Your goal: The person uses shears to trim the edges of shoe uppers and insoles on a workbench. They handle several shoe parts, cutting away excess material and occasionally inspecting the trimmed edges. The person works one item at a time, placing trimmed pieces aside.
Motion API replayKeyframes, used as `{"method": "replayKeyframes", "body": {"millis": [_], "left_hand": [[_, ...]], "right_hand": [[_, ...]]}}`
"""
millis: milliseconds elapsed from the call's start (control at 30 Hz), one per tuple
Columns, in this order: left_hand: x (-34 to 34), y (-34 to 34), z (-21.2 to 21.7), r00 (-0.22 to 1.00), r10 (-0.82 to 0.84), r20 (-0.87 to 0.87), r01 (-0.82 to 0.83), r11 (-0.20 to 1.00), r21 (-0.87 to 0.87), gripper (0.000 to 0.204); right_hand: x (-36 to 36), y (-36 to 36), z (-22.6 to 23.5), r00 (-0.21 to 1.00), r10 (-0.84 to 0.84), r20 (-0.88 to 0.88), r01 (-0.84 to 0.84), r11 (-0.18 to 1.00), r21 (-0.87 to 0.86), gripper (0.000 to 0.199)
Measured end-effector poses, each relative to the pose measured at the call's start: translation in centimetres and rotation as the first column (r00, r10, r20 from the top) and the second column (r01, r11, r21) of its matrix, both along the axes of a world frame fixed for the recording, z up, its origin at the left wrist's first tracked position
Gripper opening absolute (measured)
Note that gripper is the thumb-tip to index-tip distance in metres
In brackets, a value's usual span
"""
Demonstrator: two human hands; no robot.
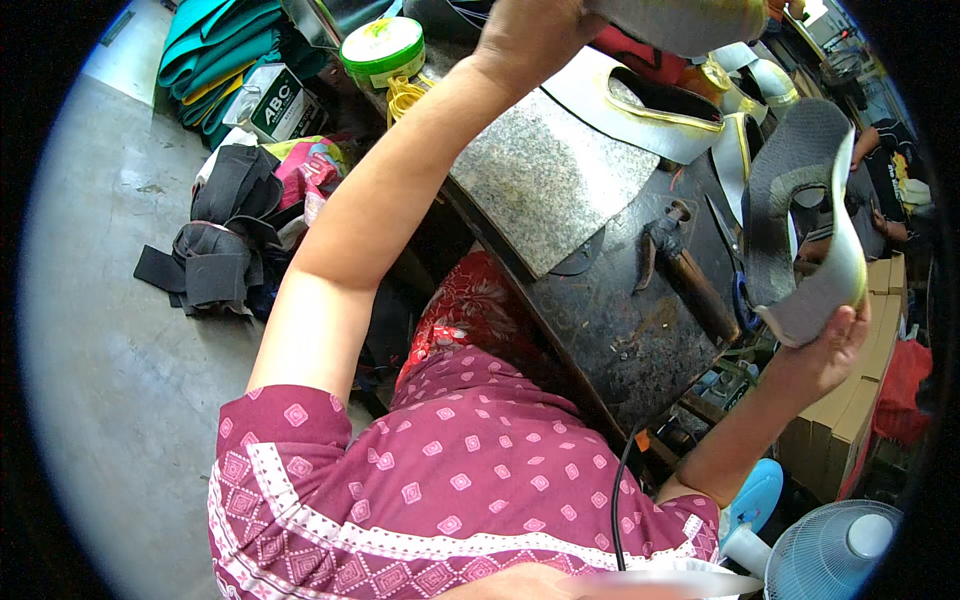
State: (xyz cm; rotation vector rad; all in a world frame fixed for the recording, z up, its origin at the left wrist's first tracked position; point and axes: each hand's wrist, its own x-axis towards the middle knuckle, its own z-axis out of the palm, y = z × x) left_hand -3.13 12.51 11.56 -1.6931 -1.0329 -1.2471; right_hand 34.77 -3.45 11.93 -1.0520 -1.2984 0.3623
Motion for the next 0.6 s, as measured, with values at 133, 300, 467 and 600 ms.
{"method": "replayKeyframes", "body": {"millis": [133, 300, 467, 600], "left_hand": [[0.8, 2.5, -5.4, 0.971, -0.215, -0.106, 0.083, 0.717, -0.692, 0.029], [-0.8, 2.5, -7.4, 0.948, -0.295, -0.116, 0.122, 0.677, -0.726, 0.096], [-0.1, -1.5, -3.8, 0.94, -0.296, -0.167, 0.127, 0.761, -0.636, 0.071], [5.1, -9.7, -4.2, 0.724, -0.678, 0.128, 0.564, 0.474, -0.676, 0.05]], "right_hand": [[-4.8, -1.8, -1.1, 0.854, -0.095, 0.511, 0.061, 0.995, 0.083, 0.036], [-6.5, -1.0, -1.9, 0.426, 0.097, 0.899, -0.062, 0.995, -0.078, 0.03], [-8.2, -1.2, -4.1, 0.52, 0.123, 0.845, -0.032, 0.992, -0.124, 0.041], [-8.9, -2.0, -5.5, 0.611, 0.181, 0.77, -0.278, 0.961, -0.006, 0.047]]}}
